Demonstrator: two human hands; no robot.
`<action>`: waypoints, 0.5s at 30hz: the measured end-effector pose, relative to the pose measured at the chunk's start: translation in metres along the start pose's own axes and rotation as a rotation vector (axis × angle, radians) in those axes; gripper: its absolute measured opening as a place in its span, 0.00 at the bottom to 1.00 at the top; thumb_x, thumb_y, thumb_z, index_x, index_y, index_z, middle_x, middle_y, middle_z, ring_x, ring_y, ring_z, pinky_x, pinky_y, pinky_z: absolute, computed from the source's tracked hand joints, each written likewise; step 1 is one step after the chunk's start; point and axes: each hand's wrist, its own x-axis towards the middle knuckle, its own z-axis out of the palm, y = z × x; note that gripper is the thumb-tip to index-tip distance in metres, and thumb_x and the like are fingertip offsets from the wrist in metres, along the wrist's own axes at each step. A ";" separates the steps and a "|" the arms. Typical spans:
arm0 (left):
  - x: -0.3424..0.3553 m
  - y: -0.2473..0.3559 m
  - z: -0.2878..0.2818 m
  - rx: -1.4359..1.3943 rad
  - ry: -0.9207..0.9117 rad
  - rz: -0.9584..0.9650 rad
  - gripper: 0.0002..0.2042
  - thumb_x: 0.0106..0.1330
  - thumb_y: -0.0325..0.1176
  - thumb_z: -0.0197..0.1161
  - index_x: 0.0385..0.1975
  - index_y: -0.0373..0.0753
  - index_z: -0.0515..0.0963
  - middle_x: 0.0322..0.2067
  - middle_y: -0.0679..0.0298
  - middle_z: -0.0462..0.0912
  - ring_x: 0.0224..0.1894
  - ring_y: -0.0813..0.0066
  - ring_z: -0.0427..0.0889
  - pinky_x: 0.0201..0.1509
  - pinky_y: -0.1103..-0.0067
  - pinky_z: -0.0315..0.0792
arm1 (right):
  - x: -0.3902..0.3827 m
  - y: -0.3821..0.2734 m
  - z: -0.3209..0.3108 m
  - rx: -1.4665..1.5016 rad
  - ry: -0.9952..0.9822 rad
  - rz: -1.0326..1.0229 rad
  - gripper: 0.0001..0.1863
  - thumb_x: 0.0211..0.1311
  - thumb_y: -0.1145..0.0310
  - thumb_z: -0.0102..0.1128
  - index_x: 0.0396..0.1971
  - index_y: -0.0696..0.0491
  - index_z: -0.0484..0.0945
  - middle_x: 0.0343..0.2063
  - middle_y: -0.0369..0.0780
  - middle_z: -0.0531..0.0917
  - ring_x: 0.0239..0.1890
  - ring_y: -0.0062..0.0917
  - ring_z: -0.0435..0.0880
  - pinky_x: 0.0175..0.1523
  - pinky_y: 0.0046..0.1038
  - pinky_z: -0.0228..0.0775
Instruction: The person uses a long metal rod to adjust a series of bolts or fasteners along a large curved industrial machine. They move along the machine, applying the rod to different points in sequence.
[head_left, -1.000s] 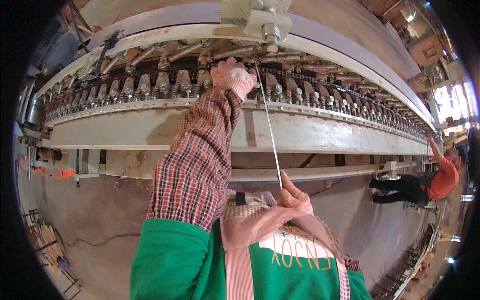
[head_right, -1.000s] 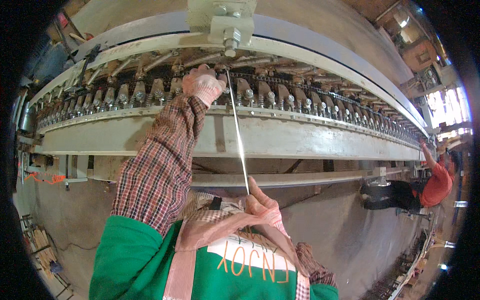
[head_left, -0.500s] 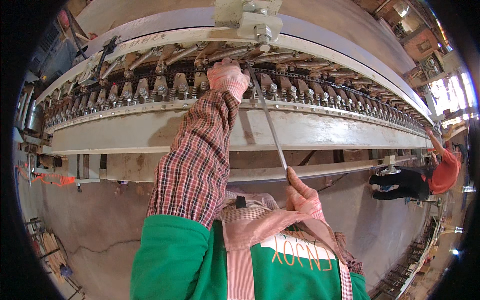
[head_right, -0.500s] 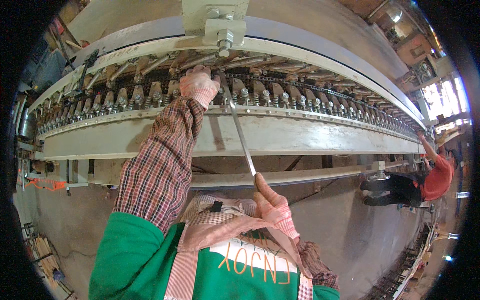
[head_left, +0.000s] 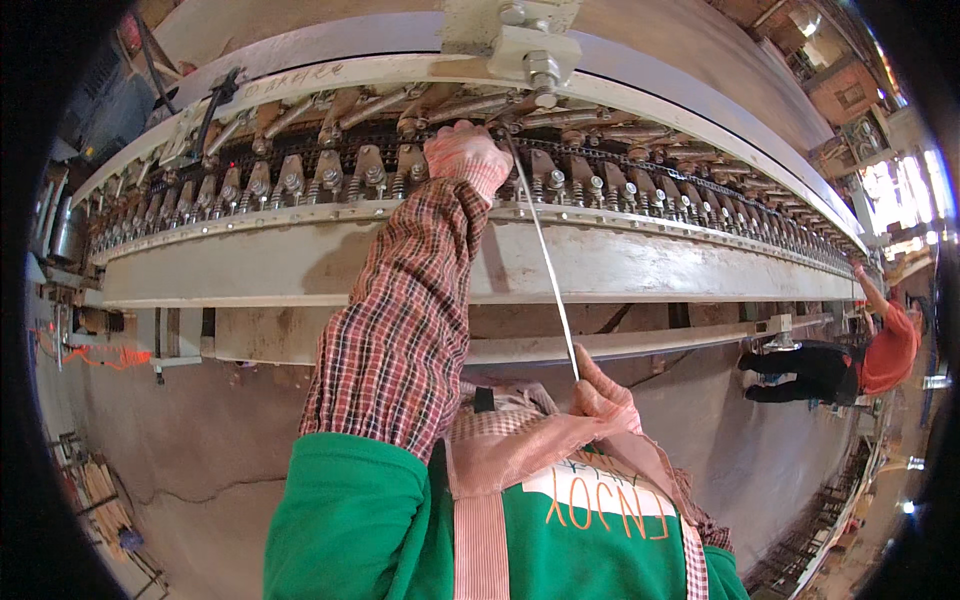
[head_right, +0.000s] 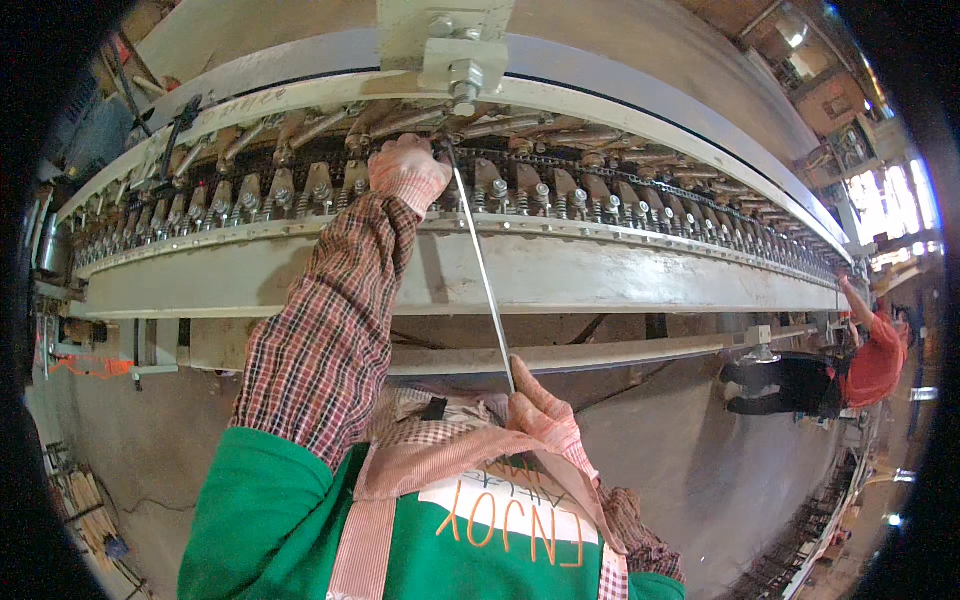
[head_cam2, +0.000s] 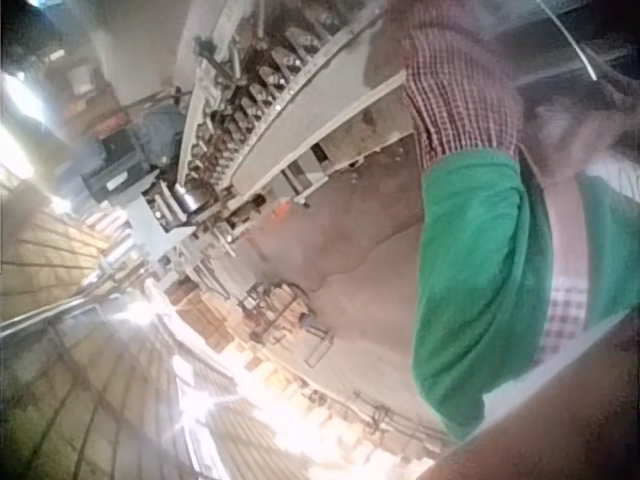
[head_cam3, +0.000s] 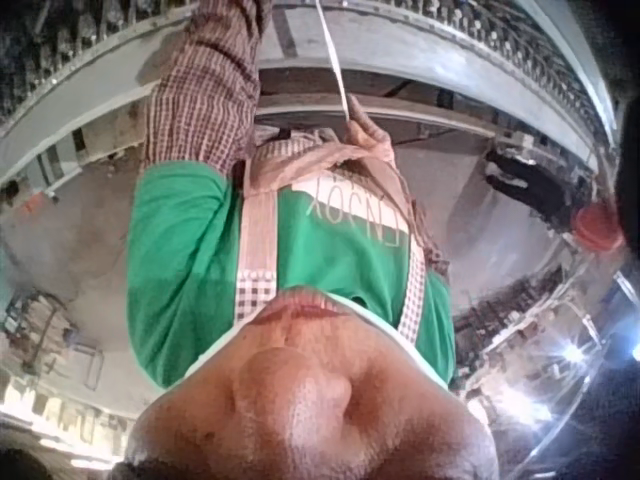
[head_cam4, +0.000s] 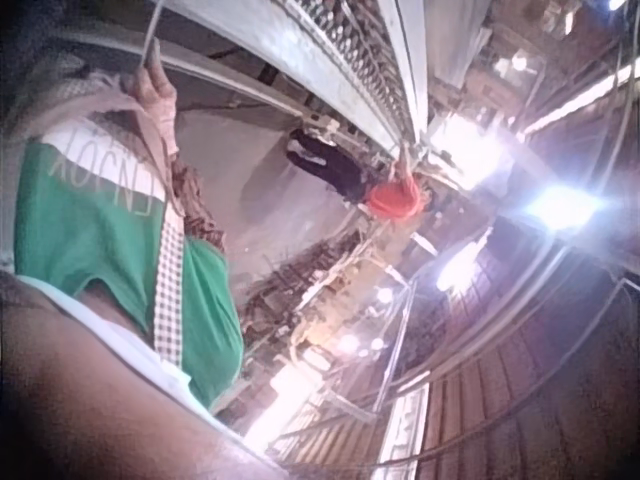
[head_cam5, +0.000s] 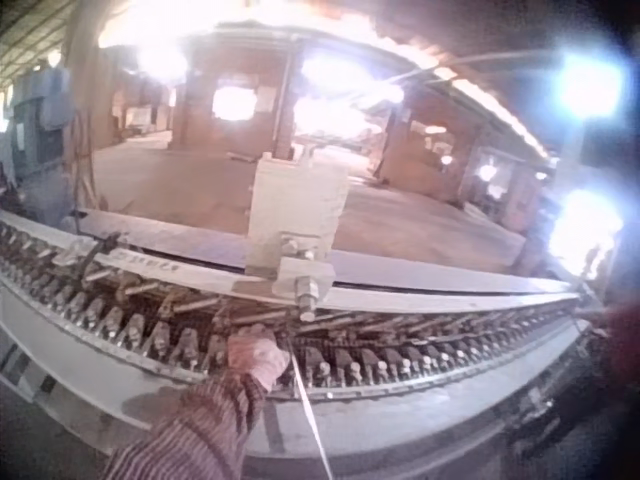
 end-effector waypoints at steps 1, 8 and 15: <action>-0.002 0.002 -0.008 -0.014 -0.030 -0.024 0.24 0.64 0.59 0.60 0.46 0.46 0.86 0.49 0.61 0.86 0.55 0.59 0.83 0.57 0.65 0.77 | -0.002 0.000 -0.001 0.012 -0.005 0.002 0.28 0.73 0.70 0.57 0.72 0.46 0.67 0.27 0.27 0.77 0.25 0.10 0.68 0.31 0.16 0.64; 0.003 -0.004 0.005 0.061 -0.014 -0.038 0.30 0.67 0.64 0.54 0.56 0.47 0.80 0.58 0.61 0.79 0.59 0.61 0.79 0.61 0.63 0.73 | -0.001 -0.009 -0.009 -0.080 -0.050 0.034 0.30 0.73 0.68 0.59 0.73 0.48 0.65 0.26 0.27 0.76 0.26 0.11 0.71 0.33 0.16 0.66; 0.004 0.005 -0.005 -0.063 -0.106 -0.083 0.30 0.68 0.62 0.53 0.52 0.41 0.82 0.54 0.61 0.82 0.58 0.62 0.80 0.61 0.65 0.72 | 0.011 0.000 0.012 -0.031 0.010 0.054 0.30 0.72 0.66 0.58 0.73 0.49 0.65 0.23 0.27 0.74 0.23 0.11 0.68 0.30 0.17 0.63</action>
